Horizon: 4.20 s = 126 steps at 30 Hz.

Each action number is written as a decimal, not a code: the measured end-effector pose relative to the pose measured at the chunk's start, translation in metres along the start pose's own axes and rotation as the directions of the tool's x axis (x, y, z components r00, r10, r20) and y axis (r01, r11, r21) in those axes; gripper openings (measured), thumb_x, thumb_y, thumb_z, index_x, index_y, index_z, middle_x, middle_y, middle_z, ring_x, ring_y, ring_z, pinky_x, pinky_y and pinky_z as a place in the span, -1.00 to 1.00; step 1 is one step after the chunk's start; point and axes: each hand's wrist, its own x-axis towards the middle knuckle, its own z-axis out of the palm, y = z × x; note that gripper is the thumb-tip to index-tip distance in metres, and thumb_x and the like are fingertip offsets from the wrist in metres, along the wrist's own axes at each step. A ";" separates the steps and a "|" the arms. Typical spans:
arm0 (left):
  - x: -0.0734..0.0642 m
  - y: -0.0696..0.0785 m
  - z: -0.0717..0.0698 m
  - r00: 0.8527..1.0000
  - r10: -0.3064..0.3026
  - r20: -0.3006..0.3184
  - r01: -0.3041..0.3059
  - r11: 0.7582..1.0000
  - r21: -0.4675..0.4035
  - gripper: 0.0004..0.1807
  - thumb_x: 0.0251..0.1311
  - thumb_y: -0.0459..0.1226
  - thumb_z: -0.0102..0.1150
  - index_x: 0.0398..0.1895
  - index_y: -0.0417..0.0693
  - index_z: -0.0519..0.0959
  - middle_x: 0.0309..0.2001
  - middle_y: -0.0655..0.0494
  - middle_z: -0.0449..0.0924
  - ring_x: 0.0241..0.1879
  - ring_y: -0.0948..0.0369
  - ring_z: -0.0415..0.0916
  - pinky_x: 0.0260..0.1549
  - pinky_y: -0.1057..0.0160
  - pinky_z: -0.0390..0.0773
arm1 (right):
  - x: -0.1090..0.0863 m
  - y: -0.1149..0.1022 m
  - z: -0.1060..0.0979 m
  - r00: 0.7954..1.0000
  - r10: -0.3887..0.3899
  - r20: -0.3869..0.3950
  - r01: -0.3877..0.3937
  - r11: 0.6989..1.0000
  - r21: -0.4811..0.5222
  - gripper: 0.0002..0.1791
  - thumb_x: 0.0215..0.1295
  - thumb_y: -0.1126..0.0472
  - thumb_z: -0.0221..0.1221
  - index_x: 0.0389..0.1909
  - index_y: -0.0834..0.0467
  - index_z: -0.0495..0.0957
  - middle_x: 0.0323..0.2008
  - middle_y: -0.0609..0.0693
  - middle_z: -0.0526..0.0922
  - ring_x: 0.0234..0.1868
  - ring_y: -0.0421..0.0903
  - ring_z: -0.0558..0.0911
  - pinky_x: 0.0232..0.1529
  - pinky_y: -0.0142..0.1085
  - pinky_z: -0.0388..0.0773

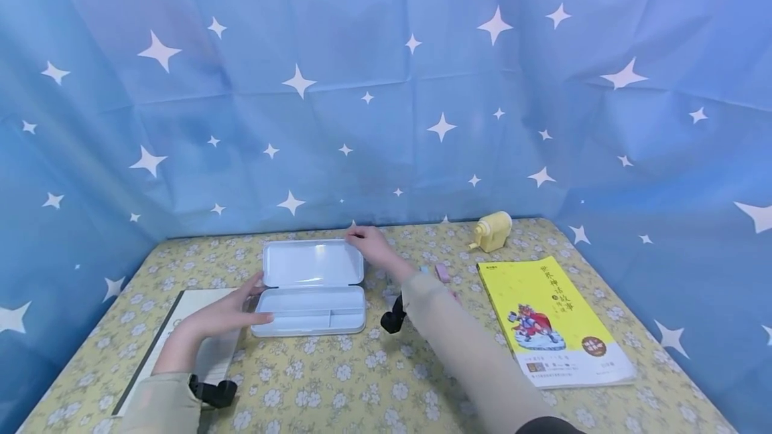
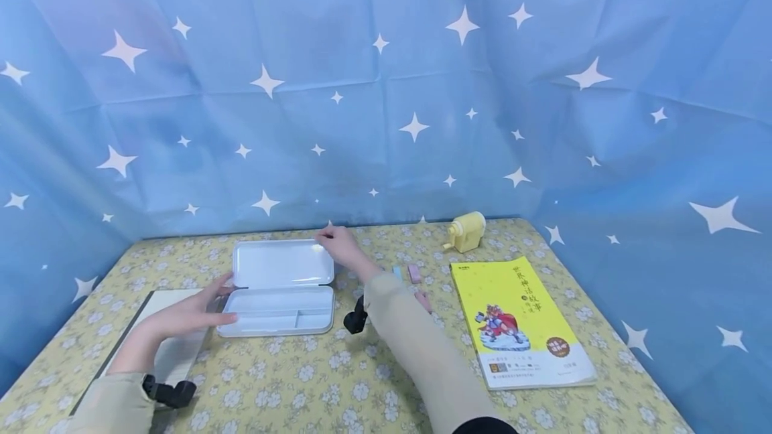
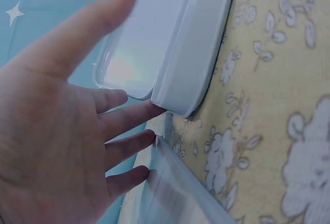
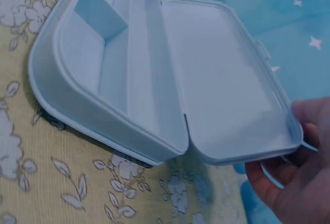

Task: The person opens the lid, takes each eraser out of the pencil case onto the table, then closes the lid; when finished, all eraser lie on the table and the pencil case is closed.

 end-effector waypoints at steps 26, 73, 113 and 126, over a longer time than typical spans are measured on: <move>-0.004 0.008 -0.021 0.999 0.036 0.021 -0.035 0.997 -0.064 -0.35 0.52 0.08 -0.40 0.55 0.00 -0.02 0.52 -0.23 -0.21 0.45 -0.28 -0.36 0.21 -0.46 -0.23 | -0.063 -0.019 -0.014 0.899 -0.180 0.398 0.236 0.967 -0.095 -0.66 0.41 0.07 0.14 0.08 0.15 0.60 0.08 -0.05 0.58 0.12 -0.01 0.52 0.09 -0.14 0.46; -0.015 0.010 0.000 0.986 0.121 0.111 -0.138 0.976 0.166 -0.17 0.29 -0.06 0.20 0.50 -0.19 0.08 -0.58 0.00 0.38 -0.76 0.36 0.14 -0.61 0.26 0.36 | -0.105 -0.004 0.012 0.929 -0.101 0.356 0.289 0.799 -0.527 -0.41 0.22 -0.05 0.30 0.30 -0.11 0.46 0.46 0.12 0.15 0.47 0.04 0.08 0.32 -0.07 0.24; 0.009 0.013 -0.003 0.990 0.139 -0.010 -0.126 0.924 0.362 -0.18 0.25 -0.03 0.23 0.46 -0.23 0.17 0.33 -0.54 0.11 0.30 -0.41 0.06 0.11 -0.35 0.25 | -0.063 0.009 -0.002 0.915 -0.121 0.386 0.312 0.819 -0.481 -0.40 0.23 0.01 0.32 0.30 -0.03 0.47 0.44 0.19 0.17 0.44 0.09 0.15 0.30 -0.02 0.26; 0.007 0.018 -0.014 0.979 0.201 -0.041 -0.168 0.899 0.405 -0.23 0.30 -0.03 0.18 0.44 -0.27 0.20 0.34 -0.35 0.24 0.29 -0.30 0.20 0.15 -0.28 0.26 | -0.069 0.006 -0.022 0.931 -0.118 0.344 0.280 0.837 -0.470 -0.40 0.32 -0.04 0.23 0.36 -0.02 0.39 0.47 0.16 0.11 0.45 0.08 0.12 0.30 0.04 0.23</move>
